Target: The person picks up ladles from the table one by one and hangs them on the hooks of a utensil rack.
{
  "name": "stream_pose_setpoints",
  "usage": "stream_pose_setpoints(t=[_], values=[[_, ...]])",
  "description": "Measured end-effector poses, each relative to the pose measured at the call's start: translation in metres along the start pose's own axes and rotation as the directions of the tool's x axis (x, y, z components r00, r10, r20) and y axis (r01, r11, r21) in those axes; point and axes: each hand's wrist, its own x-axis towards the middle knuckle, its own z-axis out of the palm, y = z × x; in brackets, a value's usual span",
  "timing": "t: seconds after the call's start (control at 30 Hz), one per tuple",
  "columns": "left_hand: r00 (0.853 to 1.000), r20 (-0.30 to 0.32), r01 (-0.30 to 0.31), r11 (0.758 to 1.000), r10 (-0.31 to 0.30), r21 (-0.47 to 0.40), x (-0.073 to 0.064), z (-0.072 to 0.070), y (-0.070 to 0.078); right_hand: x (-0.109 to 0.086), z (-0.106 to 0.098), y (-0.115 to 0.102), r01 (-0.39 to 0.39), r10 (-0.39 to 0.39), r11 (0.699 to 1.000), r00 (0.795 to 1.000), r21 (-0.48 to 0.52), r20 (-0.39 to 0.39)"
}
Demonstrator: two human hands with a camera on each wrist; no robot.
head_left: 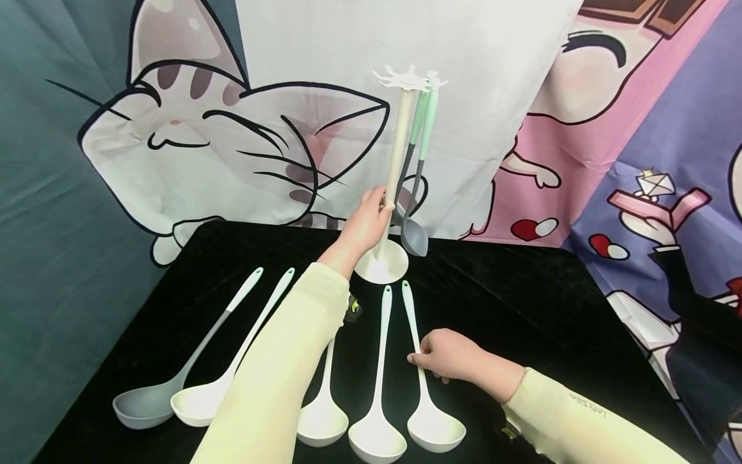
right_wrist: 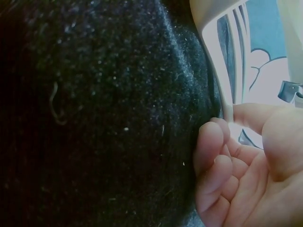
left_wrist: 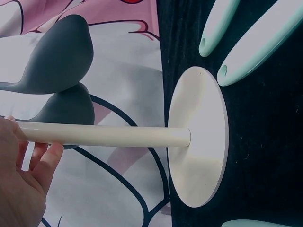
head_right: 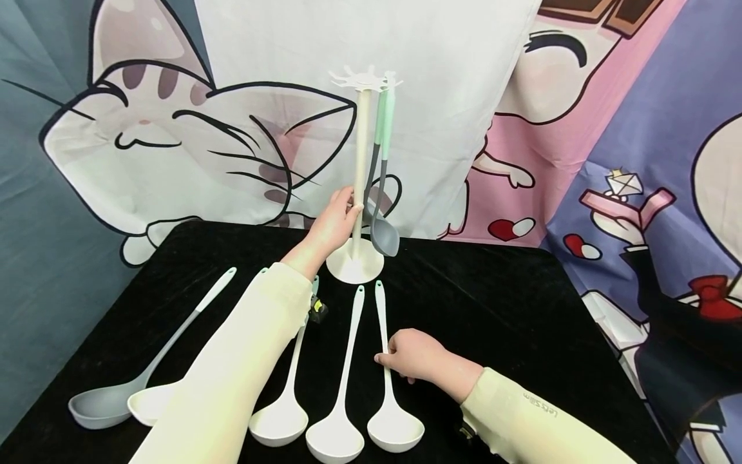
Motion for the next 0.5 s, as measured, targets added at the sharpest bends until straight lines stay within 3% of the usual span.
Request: stream_pose_setpoints(t=[0.5], values=[[1.000,-0.003,-0.006,1.000,0.006,0.001,0.0016,0.0017,-0.0018,-0.0029,0.0000,-0.0014,-0.014,0.015,0.999,1.000,0.050,-0.008]])
